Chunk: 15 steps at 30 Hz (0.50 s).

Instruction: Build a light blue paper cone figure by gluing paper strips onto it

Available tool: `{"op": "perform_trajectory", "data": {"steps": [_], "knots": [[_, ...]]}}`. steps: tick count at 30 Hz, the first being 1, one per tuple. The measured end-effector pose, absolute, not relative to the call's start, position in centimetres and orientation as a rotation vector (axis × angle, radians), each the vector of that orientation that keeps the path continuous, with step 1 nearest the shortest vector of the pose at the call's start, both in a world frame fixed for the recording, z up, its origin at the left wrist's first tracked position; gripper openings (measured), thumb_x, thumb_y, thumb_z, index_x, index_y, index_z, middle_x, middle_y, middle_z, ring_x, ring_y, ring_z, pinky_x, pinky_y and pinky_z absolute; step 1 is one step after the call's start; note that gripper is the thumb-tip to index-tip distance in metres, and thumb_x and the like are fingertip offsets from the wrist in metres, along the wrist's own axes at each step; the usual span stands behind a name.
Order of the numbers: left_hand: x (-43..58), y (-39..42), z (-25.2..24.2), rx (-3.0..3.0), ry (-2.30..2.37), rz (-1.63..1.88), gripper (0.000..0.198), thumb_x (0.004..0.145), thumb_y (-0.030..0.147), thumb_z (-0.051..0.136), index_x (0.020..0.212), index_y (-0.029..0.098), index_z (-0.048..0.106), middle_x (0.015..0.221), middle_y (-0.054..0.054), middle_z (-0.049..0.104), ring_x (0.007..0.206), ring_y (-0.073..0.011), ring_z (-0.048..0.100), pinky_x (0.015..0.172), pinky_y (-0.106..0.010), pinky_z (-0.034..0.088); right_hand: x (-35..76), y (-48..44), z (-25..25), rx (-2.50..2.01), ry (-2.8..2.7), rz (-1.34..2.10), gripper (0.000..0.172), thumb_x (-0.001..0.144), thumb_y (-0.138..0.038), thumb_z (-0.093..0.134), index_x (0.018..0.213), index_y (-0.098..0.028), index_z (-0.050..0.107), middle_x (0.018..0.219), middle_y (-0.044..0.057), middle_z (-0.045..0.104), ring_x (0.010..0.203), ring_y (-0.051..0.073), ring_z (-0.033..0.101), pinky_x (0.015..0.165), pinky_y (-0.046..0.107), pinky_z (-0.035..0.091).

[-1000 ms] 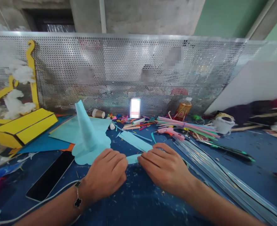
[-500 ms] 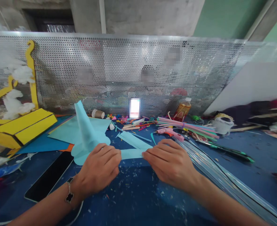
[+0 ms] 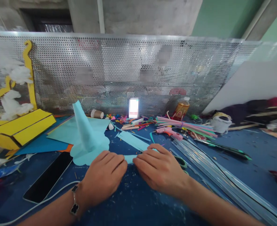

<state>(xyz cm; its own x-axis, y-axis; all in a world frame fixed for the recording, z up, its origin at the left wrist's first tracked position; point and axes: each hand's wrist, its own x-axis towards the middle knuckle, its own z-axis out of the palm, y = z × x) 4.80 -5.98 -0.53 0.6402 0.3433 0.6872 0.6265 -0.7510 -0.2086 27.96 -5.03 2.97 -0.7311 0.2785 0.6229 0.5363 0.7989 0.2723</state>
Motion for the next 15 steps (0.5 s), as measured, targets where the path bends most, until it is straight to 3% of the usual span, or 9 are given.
{"op": "perform_trajectory", "data": {"steps": [5,15], "knots": [[5.2,-6.2,-0.6,-2.412,-0.741,-0.981,0.017,0.099,0.006,0.050,0.092,0.016,0.062,0.086,-0.007,0.069,0.076,-0.0222,0.061,0.073,-0.039,0.048,27.0,-5.2,2.6,-0.587,-2.417,-0.585,0.017,0.092,-0.013,0.055,0.079,-0.019,0.064,0.079,0.002,0.073,0.072,0.017,0.063,0.081,0.036,0.047],[1.2,-3.3,0.2,-2.460,-1.024,-1.223,0.011,0.104,0.017,0.049,0.101,0.020,0.060,0.095,-0.004,0.069,0.087,-0.0195,0.065,0.083,-0.034,0.049,31.6,-2.7,3.5,-0.822,-2.322,-0.450,0.012,0.088,-0.012,0.056,0.080,-0.021,0.061,0.072,0.000,0.068,0.068,0.017,0.061,0.075,0.035,0.044]]}}
